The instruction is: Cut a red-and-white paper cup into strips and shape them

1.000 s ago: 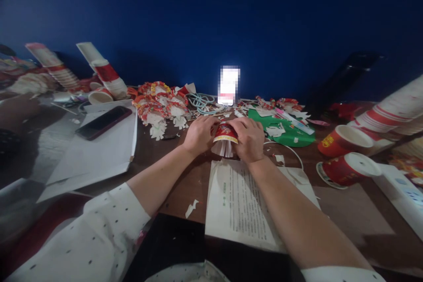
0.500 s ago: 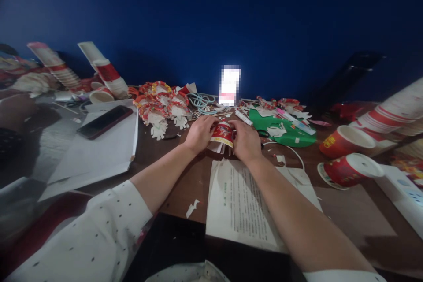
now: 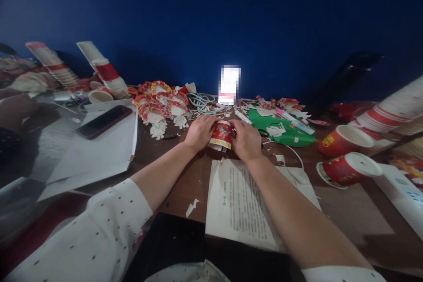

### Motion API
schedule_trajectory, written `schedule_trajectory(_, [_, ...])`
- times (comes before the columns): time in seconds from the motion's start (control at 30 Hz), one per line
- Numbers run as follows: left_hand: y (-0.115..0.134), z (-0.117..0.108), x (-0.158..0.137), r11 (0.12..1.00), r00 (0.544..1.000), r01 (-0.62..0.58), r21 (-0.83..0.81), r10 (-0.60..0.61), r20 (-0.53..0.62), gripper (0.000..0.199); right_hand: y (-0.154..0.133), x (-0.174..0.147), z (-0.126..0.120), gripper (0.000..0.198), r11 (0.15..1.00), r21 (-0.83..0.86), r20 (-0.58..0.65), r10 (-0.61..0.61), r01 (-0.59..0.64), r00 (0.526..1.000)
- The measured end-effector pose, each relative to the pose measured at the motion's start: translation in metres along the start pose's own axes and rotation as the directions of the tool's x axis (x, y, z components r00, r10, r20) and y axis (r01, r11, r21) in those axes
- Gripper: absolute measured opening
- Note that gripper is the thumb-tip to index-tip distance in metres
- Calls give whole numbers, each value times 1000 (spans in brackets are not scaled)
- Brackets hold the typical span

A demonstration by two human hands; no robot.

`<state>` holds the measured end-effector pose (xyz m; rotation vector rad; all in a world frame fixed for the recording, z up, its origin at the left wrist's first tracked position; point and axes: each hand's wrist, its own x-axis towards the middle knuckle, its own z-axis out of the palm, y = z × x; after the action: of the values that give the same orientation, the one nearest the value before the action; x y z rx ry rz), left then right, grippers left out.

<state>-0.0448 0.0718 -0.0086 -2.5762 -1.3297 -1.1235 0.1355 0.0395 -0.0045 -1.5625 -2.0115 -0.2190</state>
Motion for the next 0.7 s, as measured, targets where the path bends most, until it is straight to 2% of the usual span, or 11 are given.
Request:
schedule_trajectory(0.1, [-2,3,0,999,999,-19,-31,18,-46,23,0,1,0,26,994,-45,129,100,-95,987])
schedule_trajectory(0.2, [-3,4,1,995,995,-73,-67,68,-71,23,2,2,0,17,981,-2,274,187,-193,943])
schedule_trajectory(0.27, [-2,2,2,992,993,-101,-72,95,-72,24,6,3,2,17,971,72,282,200,-229,938])
schedule_trajectory(0.37, [-1,-1,5,992,992,-118,-39,116,-51,25,12,4,8,21,960,180,159,186,-214,969])
schedule_trajectory(0.43, [-1,-3,6,992,991,-129,-14,129,-20,26,15,5,12,25,967,204,43,144,-150,989])
schedule_trajectory(0.57, [-1,-3,7,990,990,-142,13,142,12,33,16,10,13,28,994,110,-169,0,19,986])
schedule_trajectory(0.7, [-4,-1,7,991,992,-129,28,129,0,42,17,13,12,28,998,-13,-242,-69,68,968])
